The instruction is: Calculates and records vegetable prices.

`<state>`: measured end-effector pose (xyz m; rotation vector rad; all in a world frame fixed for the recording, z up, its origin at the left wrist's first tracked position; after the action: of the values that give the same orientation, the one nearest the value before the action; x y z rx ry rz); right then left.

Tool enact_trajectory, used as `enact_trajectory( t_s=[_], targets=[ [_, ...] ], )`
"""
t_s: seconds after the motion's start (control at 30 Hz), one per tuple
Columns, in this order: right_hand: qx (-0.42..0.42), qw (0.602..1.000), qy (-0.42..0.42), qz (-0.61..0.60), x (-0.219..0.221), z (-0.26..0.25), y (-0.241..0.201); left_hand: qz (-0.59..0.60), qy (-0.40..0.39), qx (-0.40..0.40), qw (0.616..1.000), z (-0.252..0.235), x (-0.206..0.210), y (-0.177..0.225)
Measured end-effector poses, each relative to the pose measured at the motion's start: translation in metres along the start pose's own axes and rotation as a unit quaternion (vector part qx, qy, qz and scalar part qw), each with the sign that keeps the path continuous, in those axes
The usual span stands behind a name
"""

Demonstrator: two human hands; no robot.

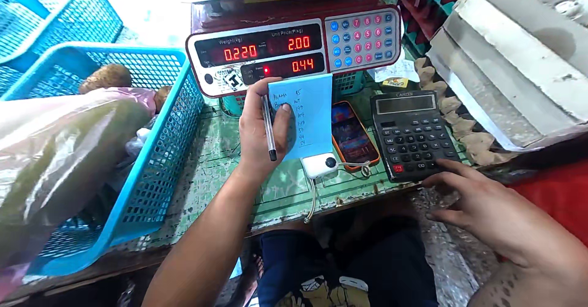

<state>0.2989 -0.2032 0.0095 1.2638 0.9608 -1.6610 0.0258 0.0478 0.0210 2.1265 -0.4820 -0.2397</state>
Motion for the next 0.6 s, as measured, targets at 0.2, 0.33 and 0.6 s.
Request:
enact_trajectory(
  t_s=[0.2,0.33,0.6],
  targets=[
    [0.006,1.0,0.0,0.013,-0.001,-0.0008,-0.0032,-0.007,-0.002,0.006,1.0,-0.0005,-0.0006,-0.0006],
    [0.017,0.999,0.035,0.0,-0.0019,-0.002,-0.0042,0.0,-0.001,0.008,1.0,-0.0008,0.0,-0.0007],
    [0.058,0.996,0.07,-0.003,-0.0064,-0.0088,-0.0017,-0.015,0.003,-0.008,1.0,0.0006,0.0006,-0.0003]
  ],
)
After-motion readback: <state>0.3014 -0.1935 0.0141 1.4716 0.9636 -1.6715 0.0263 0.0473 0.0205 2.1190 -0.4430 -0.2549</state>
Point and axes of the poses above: each hand's wrist, its own z-axis away from the middle knuckle, its own x-axis out of the palm, y = z × x, the point moved 4 cm from there along -z, towards the middle knuckle, and after that the axes turned 12 degrees about z, right-handed, at the moved point
